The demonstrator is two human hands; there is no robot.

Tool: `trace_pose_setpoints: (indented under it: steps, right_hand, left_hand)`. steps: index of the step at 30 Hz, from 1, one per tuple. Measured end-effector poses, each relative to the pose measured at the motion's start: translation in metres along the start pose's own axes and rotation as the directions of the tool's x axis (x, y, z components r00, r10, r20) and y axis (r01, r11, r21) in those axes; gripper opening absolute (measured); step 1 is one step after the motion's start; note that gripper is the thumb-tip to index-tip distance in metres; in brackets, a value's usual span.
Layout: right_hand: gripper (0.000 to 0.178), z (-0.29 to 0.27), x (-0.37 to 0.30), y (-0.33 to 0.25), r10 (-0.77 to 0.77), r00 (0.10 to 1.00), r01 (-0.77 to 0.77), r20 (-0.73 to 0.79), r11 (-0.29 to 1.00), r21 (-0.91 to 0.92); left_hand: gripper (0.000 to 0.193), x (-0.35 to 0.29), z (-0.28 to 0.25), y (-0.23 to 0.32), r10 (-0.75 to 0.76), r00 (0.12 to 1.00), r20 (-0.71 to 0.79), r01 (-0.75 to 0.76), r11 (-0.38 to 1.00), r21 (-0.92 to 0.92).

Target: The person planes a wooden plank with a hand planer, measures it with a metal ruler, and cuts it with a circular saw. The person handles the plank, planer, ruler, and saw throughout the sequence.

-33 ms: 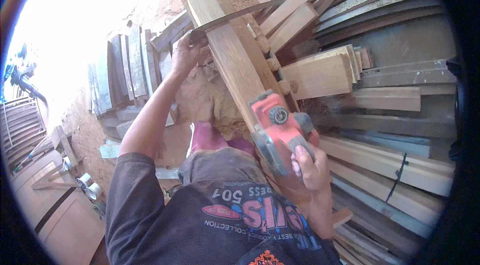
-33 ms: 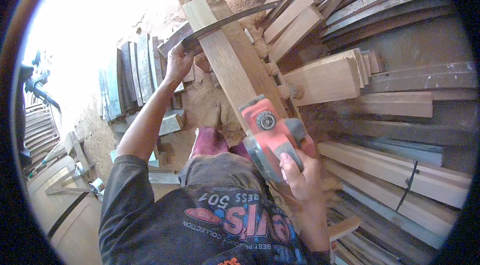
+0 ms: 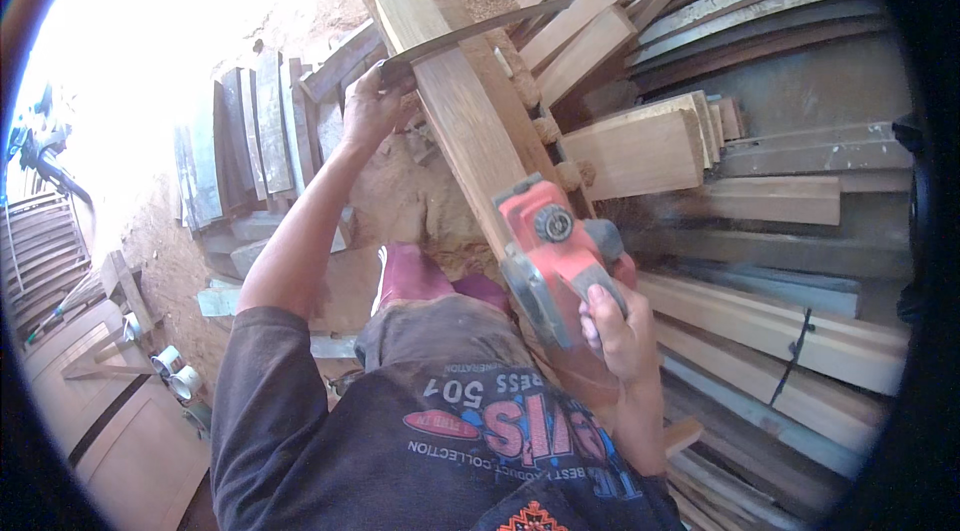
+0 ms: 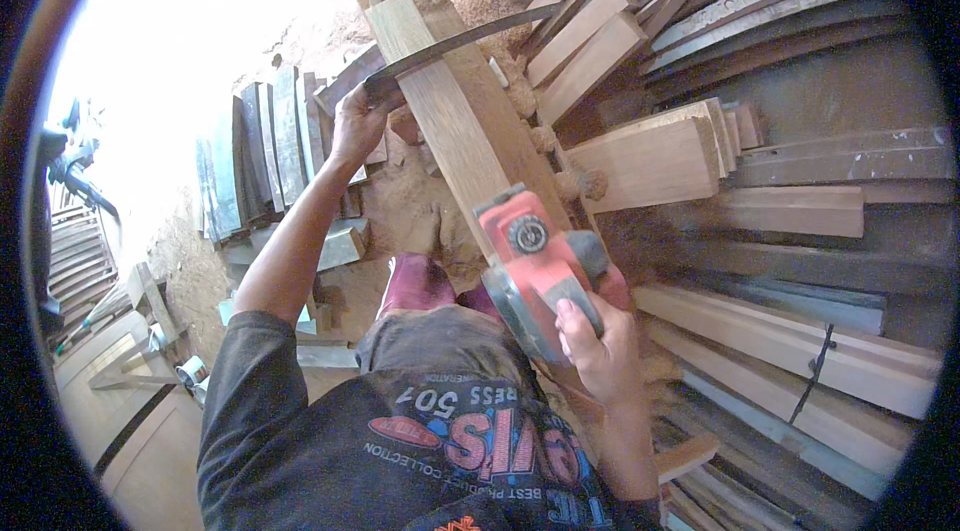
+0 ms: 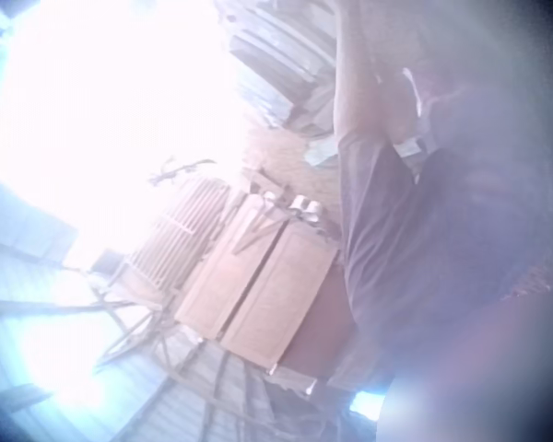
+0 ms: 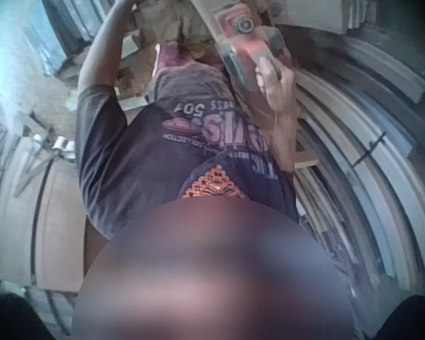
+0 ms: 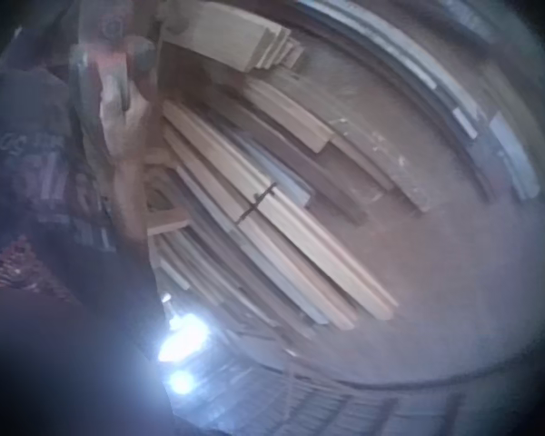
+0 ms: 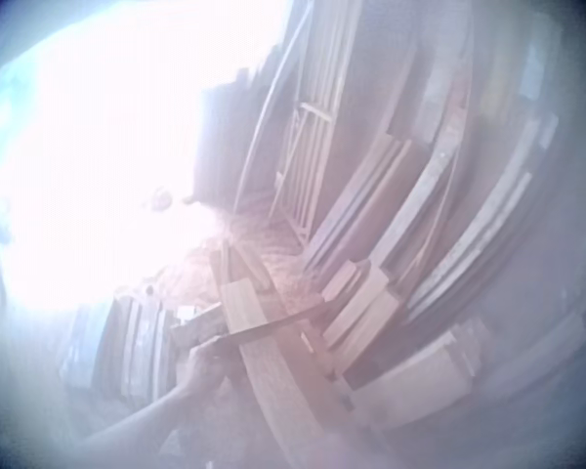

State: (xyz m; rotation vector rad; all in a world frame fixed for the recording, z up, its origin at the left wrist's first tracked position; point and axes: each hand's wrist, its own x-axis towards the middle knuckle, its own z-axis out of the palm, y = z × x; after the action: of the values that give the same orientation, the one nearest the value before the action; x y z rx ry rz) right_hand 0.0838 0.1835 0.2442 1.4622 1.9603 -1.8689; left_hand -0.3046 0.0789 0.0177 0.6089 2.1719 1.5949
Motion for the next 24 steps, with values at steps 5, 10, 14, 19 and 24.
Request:
trace_pose_setpoints:
  steps: [5,10,14,19,24]
  right_hand:
    - [0.041,0.022,0.04,-0.035,-0.023,1.0,0.023,-0.007,1.0,0.002]
    - [0.042,0.04,0.078,-0.066,-0.052,0.999,0.052,0.016,0.999,0.006]
    - [0.043,0.05,0.11,-0.087,-0.072,0.995,0.073,0.066,0.997,0.0]
    - [0.045,0.069,0.149,-0.113,-0.135,0.985,0.132,0.105,0.991,0.03]
    - [0.047,0.091,0.188,-0.151,-0.175,0.978,0.174,0.116,0.985,0.018]
  left_hand:
    - [0.03,-0.001,-0.006,0.006,-0.04,0.999,0.023,0.038,0.997,0.066]
    - [0.027,-0.005,-0.009,-0.009,-0.052,0.998,-0.03,0.049,0.996,-0.076]
    - [0.02,-0.022,-0.03,-0.023,-0.152,0.98,-0.126,0.113,0.956,-0.272]
    - [0.022,-0.063,-0.08,-0.044,-0.246,0.924,-0.293,0.179,0.955,-0.238]
    - [0.023,-0.102,-0.126,-0.065,-0.38,0.831,-0.407,0.223,0.897,-0.381]
